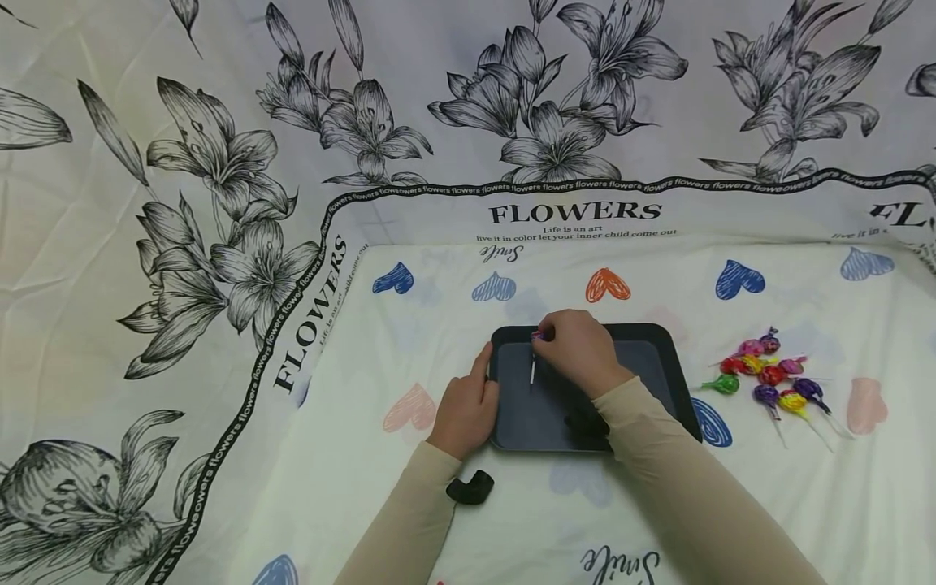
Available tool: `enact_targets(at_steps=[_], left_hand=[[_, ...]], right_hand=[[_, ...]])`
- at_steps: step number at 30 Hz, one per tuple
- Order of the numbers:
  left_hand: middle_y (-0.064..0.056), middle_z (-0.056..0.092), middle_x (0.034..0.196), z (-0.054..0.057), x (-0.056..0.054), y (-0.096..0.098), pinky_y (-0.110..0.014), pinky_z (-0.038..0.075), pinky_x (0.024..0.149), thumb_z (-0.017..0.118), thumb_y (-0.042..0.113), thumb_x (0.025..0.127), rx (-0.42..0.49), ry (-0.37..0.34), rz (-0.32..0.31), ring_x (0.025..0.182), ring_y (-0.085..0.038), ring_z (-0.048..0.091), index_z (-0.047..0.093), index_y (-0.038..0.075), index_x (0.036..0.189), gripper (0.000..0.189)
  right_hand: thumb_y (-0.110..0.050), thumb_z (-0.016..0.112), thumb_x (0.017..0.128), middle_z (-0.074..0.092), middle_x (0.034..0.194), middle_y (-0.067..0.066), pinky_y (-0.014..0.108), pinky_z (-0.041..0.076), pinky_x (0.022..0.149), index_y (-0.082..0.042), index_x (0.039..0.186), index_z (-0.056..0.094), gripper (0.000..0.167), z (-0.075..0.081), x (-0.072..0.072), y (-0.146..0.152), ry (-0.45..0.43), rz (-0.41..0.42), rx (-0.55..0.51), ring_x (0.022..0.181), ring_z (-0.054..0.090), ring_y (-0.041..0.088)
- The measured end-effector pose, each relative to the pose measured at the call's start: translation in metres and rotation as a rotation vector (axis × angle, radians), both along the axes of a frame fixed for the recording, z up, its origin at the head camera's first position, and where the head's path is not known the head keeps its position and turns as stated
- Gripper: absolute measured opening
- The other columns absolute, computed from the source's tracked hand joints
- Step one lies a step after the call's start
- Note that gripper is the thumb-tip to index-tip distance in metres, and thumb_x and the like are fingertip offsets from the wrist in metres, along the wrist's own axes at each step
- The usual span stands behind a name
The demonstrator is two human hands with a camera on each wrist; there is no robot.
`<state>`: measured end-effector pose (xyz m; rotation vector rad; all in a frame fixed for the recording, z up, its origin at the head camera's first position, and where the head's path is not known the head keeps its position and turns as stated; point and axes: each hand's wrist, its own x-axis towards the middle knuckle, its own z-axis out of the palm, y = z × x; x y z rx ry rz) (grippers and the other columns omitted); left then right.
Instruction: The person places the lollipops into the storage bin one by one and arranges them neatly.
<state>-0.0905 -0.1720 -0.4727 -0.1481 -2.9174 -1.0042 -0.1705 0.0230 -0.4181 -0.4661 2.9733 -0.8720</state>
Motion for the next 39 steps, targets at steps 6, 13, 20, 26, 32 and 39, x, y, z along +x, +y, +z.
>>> enact_targets(at_steps=[6,13,20,26,32,39], left_hand=[[-0.002,0.049,0.058,0.000,-0.001,-0.002,-0.038,0.040,0.058,0.042,0.017,0.102,-0.029,0.021,0.005,0.058,-0.022,0.050,0.037,0.010,0.164,0.063],[-0.003,0.053,0.061,0.001,-0.003,-0.002,-0.038,0.041,0.058,0.041,0.017,0.103,-0.032,0.023,-0.011,0.058,-0.021,0.053,0.036,0.010,0.164,0.062],[-0.002,0.053,0.061,0.004,-0.002,-0.003,-0.037,0.040,0.058,0.040,0.019,0.105,-0.045,0.017,-0.009,0.057,-0.020,0.051,0.036,0.009,0.164,0.060],[-0.001,0.051,0.059,0.006,-0.003,-0.005,-0.037,0.038,0.055,0.039,0.020,0.106,-0.047,0.022,-0.009,0.055,-0.020,0.049,0.036,0.010,0.164,0.060],[-0.002,0.053,0.061,0.004,-0.002,-0.007,-0.037,0.040,0.058,0.040,0.020,0.104,-0.052,0.012,0.003,0.060,-0.022,0.053,0.036,0.012,0.165,0.061],[-0.001,0.051,0.060,-0.001,-0.001,0.001,-0.036,0.038,0.056,0.039,0.018,0.103,-0.026,-0.006,-0.007,0.056,-0.020,0.048,0.034,0.011,0.165,0.062]], right_hand=[[-0.025,0.076,0.092,0.076,0.092,0.005,0.041,0.056,0.068,-0.010,0.101,0.082,0.018,-0.003,-0.001,-0.024,-0.013,0.031,0.061,0.074,0.067,0.019],[-0.022,0.075,0.094,0.076,0.094,0.004,0.039,0.054,0.069,-0.011,0.102,0.082,0.016,-0.011,-0.001,-0.043,-0.033,0.052,0.063,0.076,0.066,0.018],[-0.024,0.075,0.095,0.077,0.097,0.005,0.038,0.054,0.069,-0.011,0.104,0.082,0.018,-0.016,-0.001,-0.049,-0.019,0.046,0.042,0.078,0.067,0.019],[-0.025,0.076,0.094,0.077,0.102,0.007,0.041,0.057,0.074,-0.010,0.109,0.082,0.022,-0.020,-0.003,-0.051,-0.016,0.044,0.034,0.087,0.070,0.022],[-0.027,0.077,0.093,0.077,0.103,0.007,0.041,0.057,0.074,-0.010,0.110,0.081,0.025,-0.021,-0.002,-0.054,-0.034,0.053,0.027,0.087,0.071,0.021],[-0.029,0.075,0.093,0.075,0.112,0.009,0.045,0.058,0.083,-0.008,0.115,0.080,0.030,-0.023,0.001,-0.045,-0.047,0.043,0.045,0.098,0.072,0.026]])
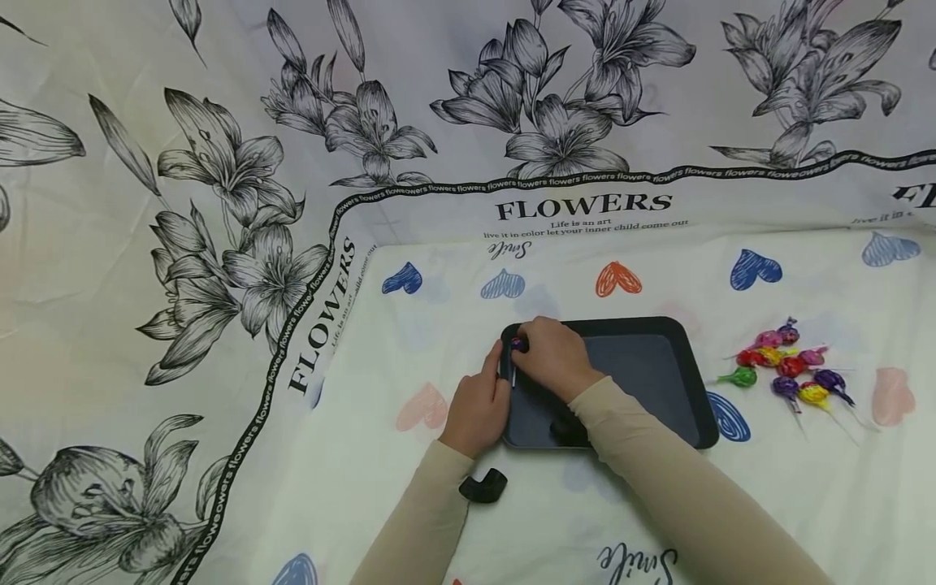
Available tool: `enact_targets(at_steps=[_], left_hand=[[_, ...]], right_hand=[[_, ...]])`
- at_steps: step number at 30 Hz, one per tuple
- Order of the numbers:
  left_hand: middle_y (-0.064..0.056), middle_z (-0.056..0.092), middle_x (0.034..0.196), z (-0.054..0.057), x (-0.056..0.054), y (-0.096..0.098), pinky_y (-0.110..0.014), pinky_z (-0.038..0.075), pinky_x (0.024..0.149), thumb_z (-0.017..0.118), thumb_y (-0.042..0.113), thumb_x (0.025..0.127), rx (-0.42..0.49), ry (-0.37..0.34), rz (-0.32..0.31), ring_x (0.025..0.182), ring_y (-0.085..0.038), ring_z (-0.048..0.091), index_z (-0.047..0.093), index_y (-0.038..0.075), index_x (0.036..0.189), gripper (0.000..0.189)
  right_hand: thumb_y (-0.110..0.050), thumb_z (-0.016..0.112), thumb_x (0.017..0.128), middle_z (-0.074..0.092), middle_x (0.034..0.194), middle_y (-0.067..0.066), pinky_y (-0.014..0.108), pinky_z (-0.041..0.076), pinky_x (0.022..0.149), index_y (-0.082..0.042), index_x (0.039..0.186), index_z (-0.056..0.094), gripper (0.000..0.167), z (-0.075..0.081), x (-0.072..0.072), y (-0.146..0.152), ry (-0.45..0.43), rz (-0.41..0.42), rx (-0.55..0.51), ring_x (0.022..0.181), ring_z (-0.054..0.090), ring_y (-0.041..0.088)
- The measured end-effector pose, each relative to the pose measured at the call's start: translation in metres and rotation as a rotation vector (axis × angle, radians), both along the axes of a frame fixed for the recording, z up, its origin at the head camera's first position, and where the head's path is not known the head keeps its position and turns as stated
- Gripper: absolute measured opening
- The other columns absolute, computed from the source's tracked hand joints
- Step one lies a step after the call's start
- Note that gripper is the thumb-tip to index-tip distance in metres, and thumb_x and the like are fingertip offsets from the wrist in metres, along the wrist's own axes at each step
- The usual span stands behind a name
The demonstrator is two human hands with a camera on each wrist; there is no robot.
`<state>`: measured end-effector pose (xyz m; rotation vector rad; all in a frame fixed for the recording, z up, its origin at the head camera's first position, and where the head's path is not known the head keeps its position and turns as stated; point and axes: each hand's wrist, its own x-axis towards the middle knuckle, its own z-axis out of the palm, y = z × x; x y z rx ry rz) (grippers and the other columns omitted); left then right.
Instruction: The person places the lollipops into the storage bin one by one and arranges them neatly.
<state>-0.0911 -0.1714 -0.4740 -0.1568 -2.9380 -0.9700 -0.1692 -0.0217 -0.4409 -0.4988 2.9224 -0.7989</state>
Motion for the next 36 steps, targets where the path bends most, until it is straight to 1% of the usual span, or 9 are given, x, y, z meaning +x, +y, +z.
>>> enact_targets(at_steps=[2,5,8,12,16,21,27,33,36], left_hand=[[0.000,0.050,0.058,0.000,0.000,0.001,-0.035,0.036,0.054,0.039,0.018,0.104,0.009,0.001,-0.012,0.053,-0.019,0.045,0.034,0.011,0.165,0.063],[0.000,0.048,0.057,-0.001,0.001,0.001,-0.034,0.033,0.051,0.040,0.018,0.104,0.006,0.010,-0.003,0.049,-0.017,0.042,0.034,0.012,0.165,0.062],[0.001,0.048,0.057,-0.002,0.002,0.001,-0.033,0.033,0.051,0.040,0.019,0.104,0.000,0.011,0.014,0.049,-0.016,0.041,0.035,0.013,0.165,0.062],[0.000,0.047,0.057,0.000,0.003,0.000,-0.033,0.033,0.050,0.039,0.019,0.104,0.009,0.006,0.008,0.048,-0.016,0.040,0.035,0.012,0.165,0.062],[0.000,0.048,0.057,0.000,0.002,0.000,-0.033,0.033,0.050,0.040,0.018,0.104,0.015,0.009,-0.002,0.048,-0.015,0.041,0.034,0.011,0.165,0.062],[0.000,0.049,0.058,-0.002,0.001,0.002,-0.034,0.036,0.053,0.041,0.018,0.104,0.013,0.009,0.004,0.051,-0.016,0.044,0.034,0.012,0.166,0.062],[0.000,0.049,0.059,-0.001,-0.001,0.004,-0.035,0.039,0.057,0.039,0.020,0.104,0.011,-0.001,0.006,0.053,-0.016,0.045,0.034,0.012,0.166,0.063],[0.002,0.046,0.058,0.000,0.000,0.005,-0.034,0.035,0.054,0.040,0.020,0.104,0.041,-0.010,0.018,0.050,-0.015,0.041,0.034,0.013,0.166,0.063],[0.003,0.045,0.058,-0.001,0.001,0.005,-0.033,0.034,0.053,0.040,0.019,0.103,0.050,-0.013,0.019,0.050,-0.014,0.039,0.034,0.013,0.165,0.063]], right_hand=[[-0.028,0.075,0.092,0.075,0.112,0.010,0.046,0.058,0.083,-0.007,0.114,0.080,0.030,0.001,0.001,0.002,-0.001,-0.006,0.006,0.099,0.072,0.027],[-0.027,0.075,0.092,0.074,0.111,0.010,0.045,0.057,0.082,-0.006,0.113,0.080,0.030,0.002,0.001,0.003,-0.001,0.006,0.003,0.097,0.071,0.026],[-0.027,0.074,0.092,0.074,0.110,0.011,0.045,0.058,0.082,-0.005,0.113,0.079,0.031,0.001,0.001,0.004,0.000,0.023,-0.004,0.096,0.071,0.026],[-0.027,0.075,0.092,0.074,0.111,0.011,0.045,0.058,0.083,-0.005,0.115,0.079,0.032,0.001,0.001,0.004,0.017,0.020,-0.010,0.098,0.071,0.026],[-0.029,0.076,0.092,0.074,0.112,0.011,0.045,0.058,0.083,-0.006,0.116,0.079,0.033,0.001,0.000,0.008,0.031,0.004,-0.010,0.098,0.071,0.026],[-0.031,0.076,0.092,0.074,0.112,0.011,0.046,0.057,0.083,-0.006,0.118,0.079,0.036,0.002,0.000,0.016,0.040,-0.008,-0.006,0.099,0.071,0.027],[-0.032,0.076,0.093,0.074,0.112,0.012,0.047,0.058,0.082,-0.007,0.117,0.079,0.035,0.012,-0.001,0.031,0.071,-0.026,-0.017,0.101,0.071,0.028],[-0.030,0.075,0.095,0.074,0.116,0.016,0.047,0.057,0.076,-0.004,0.123,0.077,0.038,0.027,-0.006,0.053,0.111,-0.058,-0.075,0.095,0.072,0.031],[-0.030,0.074,0.096,0.074,0.116,0.016,0.048,0.057,0.075,-0.003,0.123,0.076,0.038,0.033,-0.008,0.064,0.114,-0.082,-0.095,0.094,0.072,0.032]])
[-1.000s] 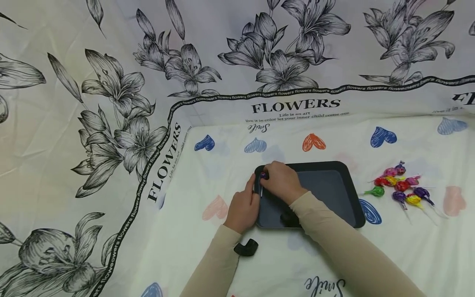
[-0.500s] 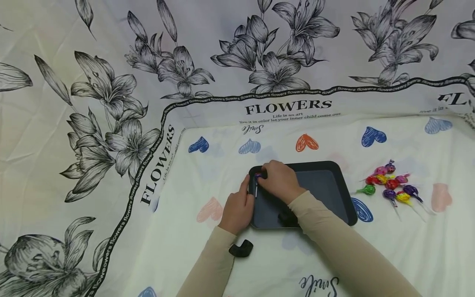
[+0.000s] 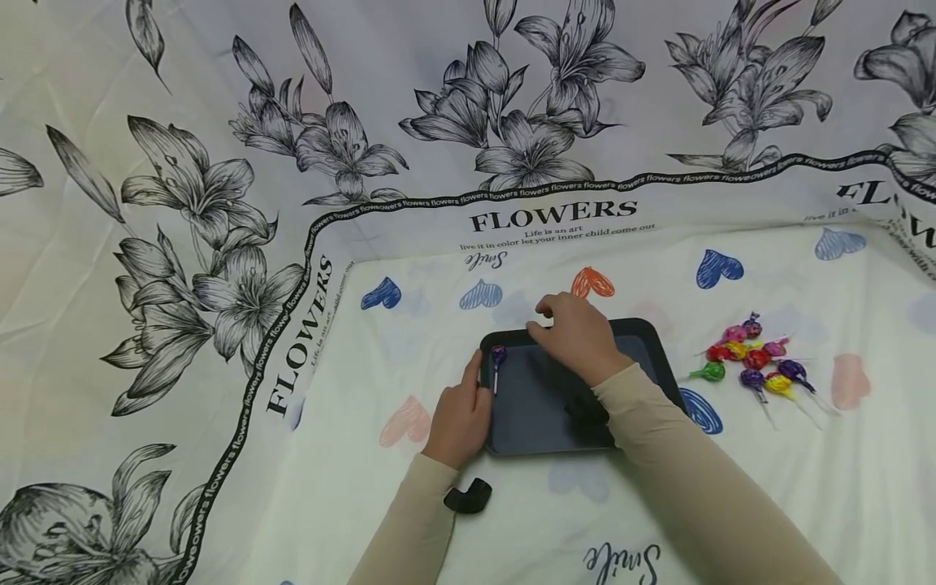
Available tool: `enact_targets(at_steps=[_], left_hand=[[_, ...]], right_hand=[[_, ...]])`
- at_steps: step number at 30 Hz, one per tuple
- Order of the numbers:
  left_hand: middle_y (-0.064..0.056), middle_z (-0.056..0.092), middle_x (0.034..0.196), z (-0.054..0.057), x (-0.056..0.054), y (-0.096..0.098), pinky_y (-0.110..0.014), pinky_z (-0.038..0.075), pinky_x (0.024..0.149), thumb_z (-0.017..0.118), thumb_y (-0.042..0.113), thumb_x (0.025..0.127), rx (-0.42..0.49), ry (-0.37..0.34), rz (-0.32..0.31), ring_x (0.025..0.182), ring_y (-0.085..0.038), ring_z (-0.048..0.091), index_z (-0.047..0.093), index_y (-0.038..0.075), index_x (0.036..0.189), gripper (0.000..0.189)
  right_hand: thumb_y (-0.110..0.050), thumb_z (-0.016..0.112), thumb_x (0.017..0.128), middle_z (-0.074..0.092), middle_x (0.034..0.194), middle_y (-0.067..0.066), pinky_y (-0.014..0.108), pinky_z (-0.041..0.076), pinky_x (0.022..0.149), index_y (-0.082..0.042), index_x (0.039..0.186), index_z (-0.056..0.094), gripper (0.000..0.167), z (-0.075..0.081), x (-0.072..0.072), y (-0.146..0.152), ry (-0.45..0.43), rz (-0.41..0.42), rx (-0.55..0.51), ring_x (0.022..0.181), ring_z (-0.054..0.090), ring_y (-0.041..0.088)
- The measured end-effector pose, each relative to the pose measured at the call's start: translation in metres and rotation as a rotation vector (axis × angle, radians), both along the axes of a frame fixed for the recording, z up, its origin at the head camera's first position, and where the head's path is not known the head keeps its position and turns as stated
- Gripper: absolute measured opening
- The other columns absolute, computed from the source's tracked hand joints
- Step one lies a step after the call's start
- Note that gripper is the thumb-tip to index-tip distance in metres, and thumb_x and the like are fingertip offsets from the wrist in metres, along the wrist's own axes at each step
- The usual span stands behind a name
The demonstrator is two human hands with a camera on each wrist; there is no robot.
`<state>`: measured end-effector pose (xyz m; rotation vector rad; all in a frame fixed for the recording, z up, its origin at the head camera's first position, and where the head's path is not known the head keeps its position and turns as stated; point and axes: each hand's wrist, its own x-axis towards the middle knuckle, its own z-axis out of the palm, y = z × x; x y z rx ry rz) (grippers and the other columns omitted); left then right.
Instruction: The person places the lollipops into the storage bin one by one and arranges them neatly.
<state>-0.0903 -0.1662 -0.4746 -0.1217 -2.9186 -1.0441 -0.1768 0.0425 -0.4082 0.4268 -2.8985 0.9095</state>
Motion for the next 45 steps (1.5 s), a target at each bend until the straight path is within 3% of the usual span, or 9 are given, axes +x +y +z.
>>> enact_targets(at_steps=[11,19,28,38,45], left_hand=[[0.003,0.045,0.058,-0.002,0.002,-0.001,-0.033,0.037,0.055,0.040,0.019,0.103,0.006,0.020,-0.008,0.051,-0.013,0.041,0.035,0.013,0.165,0.063],[0.003,0.044,0.057,-0.002,0.000,-0.002,-0.032,0.033,0.052,0.041,0.017,0.102,0.013,0.030,0.002,0.049,-0.013,0.039,0.036,0.014,0.165,0.063],[0.003,0.043,0.057,-0.004,-0.001,-0.002,-0.032,0.032,0.052,0.040,0.017,0.101,0.018,0.045,-0.005,0.049,-0.012,0.037,0.036,0.013,0.165,0.064],[0.004,0.042,0.057,-0.003,0.000,-0.001,-0.030,0.029,0.050,0.040,0.018,0.102,0.023,0.029,-0.006,0.048,-0.012,0.034,0.036,0.013,0.165,0.064],[0.004,0.042,0.057,-0.004,-0.001,-0.002,-0.031,0.030,0.051,0.041,0.017,0.101,0.051,0.035,-0.007,0.048,-0.011,0.033,0.037,0.012,0.164,0.063]], right_hand=[[-0.029,0.071,0.097,0.077,0.115,0.015,0.047,0.057,0.070,-0.003,0.123,0.076,0.037,0.001,0.001,0.033,-0.026,-0.055,-0.041,0.090,0.074,0.029],[-0.031,0.067,0.098,0.074,0.115,0.019,0.052,0.055,0.078,-0.001,0.120,0.077,0.039,0.005,-0.001,0.065,-0.014,-0.127,-0.055,0.095,0.071,0.033],[-0.033,0.064,0.101,0.074,0.117,0.023,0.055,0.056,0.079,0.001,0.120,0.076,0.041,0.003,0.006,0.097,-0.038,-0.192,-0.042,0.098,0.072,0.037],[-0.035,0.061,0.102,0.076,0.105,0.022,0.042,0.053,0.064,0.002,0.112,0.078,0.042,-0.010,0.019,0.129,-0.059,-0.251,-0.032,0.082,0.068,0.031],[-0.038,0.056,0.104,0.075,0.107,0.023,0.038,0.050,0.062,0.003,0.114,0.077,0.048,-0.013,0.025,0.149,-0.119,-0.273,-0.046,0.086,0.067,0.033]])
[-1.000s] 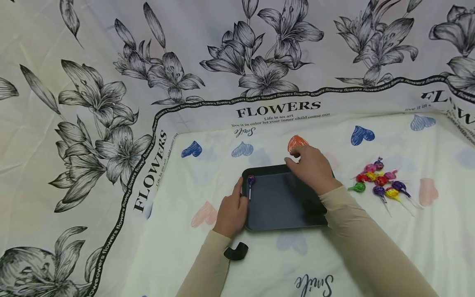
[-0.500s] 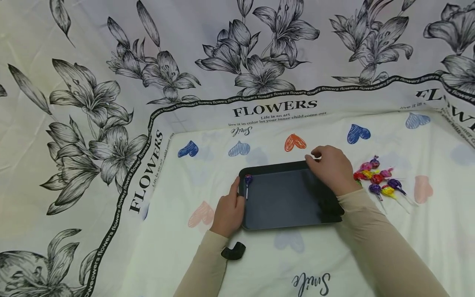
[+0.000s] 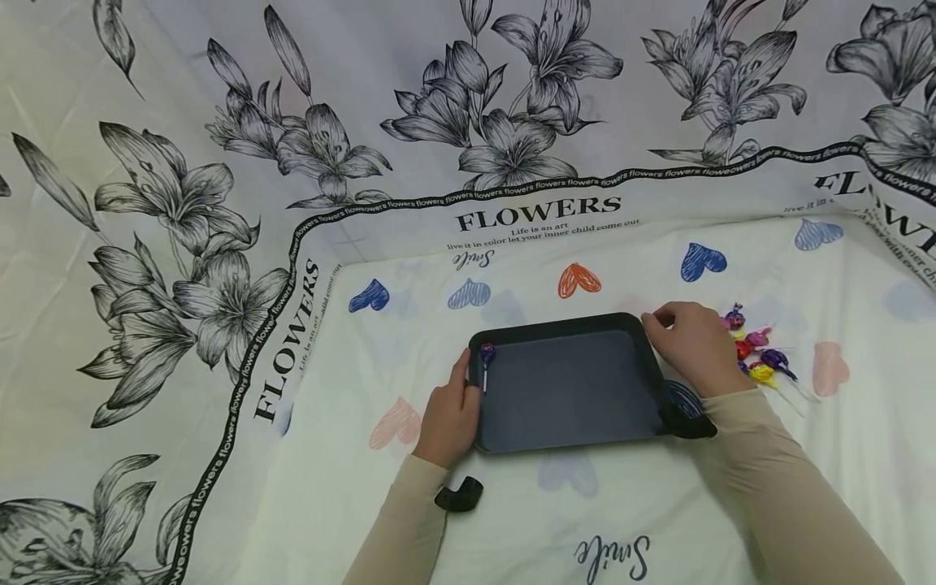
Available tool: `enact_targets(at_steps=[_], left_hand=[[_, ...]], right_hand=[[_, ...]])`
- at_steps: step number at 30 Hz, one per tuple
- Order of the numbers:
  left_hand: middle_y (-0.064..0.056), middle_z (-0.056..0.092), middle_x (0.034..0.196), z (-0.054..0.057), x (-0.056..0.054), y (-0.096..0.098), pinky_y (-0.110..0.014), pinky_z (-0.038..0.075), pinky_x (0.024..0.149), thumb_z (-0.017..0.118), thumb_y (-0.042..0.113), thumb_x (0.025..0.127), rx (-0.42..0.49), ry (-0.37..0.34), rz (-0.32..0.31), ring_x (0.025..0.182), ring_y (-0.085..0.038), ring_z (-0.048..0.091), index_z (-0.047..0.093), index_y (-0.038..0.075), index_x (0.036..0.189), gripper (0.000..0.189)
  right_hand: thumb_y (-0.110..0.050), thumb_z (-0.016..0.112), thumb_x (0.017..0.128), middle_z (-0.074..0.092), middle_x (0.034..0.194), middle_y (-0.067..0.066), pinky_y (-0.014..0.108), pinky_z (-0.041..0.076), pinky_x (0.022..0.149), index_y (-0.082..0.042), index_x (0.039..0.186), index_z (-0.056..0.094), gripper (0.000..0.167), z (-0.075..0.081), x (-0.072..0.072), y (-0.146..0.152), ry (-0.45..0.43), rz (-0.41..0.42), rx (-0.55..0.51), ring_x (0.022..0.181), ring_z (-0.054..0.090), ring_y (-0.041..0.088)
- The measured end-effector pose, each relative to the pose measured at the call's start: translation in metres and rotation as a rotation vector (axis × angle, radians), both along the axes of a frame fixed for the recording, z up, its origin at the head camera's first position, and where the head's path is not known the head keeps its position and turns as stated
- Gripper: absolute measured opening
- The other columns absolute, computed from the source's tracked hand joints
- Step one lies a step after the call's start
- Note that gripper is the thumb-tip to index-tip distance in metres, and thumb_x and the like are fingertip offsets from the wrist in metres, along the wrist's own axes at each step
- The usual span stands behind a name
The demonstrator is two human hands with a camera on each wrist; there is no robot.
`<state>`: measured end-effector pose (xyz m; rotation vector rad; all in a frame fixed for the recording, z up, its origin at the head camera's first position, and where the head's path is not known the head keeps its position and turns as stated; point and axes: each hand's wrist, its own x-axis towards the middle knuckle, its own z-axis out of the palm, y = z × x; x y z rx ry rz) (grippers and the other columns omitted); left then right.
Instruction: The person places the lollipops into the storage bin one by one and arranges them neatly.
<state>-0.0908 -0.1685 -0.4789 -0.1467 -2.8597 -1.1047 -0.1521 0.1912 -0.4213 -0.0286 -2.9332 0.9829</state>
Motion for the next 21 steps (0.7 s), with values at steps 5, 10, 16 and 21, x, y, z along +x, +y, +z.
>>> enact_targets(at_steps=[5,10,16,21], left_hand=[[0.004,0.043,0.059,-0.002,0.000,0.000,-0.031,0.032,0.052,0.041,0.017,0.101,0.007,-0.021,0.012,0.050,-0.012,0.036,0.037,0.013,0.164,0.063],[0.003,0.044,0.060,-0.003,0.000,0.000,-0.032,0.033,0.053,0.041,0.017,0.101,0.009,-0.023,0.013,0.051,-0.013,0.037,0.037,0.013,0.164,0.063],[0.004,0.043,0.060,-0.002,0.000,0.001,-0.031,0.032,0.052,0.041,0.018,0.101,0.013,-0.010,0.006,0.049,-0.012,0.036,0.037,0.013,0.164,0.064],[0.004,0.043,0.060,-0.001,0.000,-0.002,-0.031,0.033,0.052,0.041,0.018,0.101,0.019,-0.013,0.008,0.050,-0.012,0.036,0.037,0.013,0.164,0.064]], right_hand=[[-0.042,0.055,0.104,0.073,0.112,0.026,0.048,0.052,0.070,0.005,0.118,0.074,0.053,0.001,0.001,0.013,-0.066,0.004,0.040,0.092,0.066,0.038],[-0.043,0.054,0.104,0.072,0.113,0.026,0.053,0.053,0.073,0.006,0.118,0.074,0.055,0.002,0.005,0.023,-0.098,0.024,0.078,0.095,0.068,0.040],[-0.042,0.055,0.103,0.074,0.115,0.023,0.049,0.053,0.071,0.002,0.120,0.075,0.051,0.000,0.012,0.035,-0.157,0.073,0.113,0.094,0.069,0.036],[-0.027,0.063,0.100,0.075,0.109,0.022,0.045,0.050,0.067,0.001,0.113,0.078,0.035,-0.005,0.017,0.038,-0.156,0.059,0.120,0.090,0.067,0.035]])
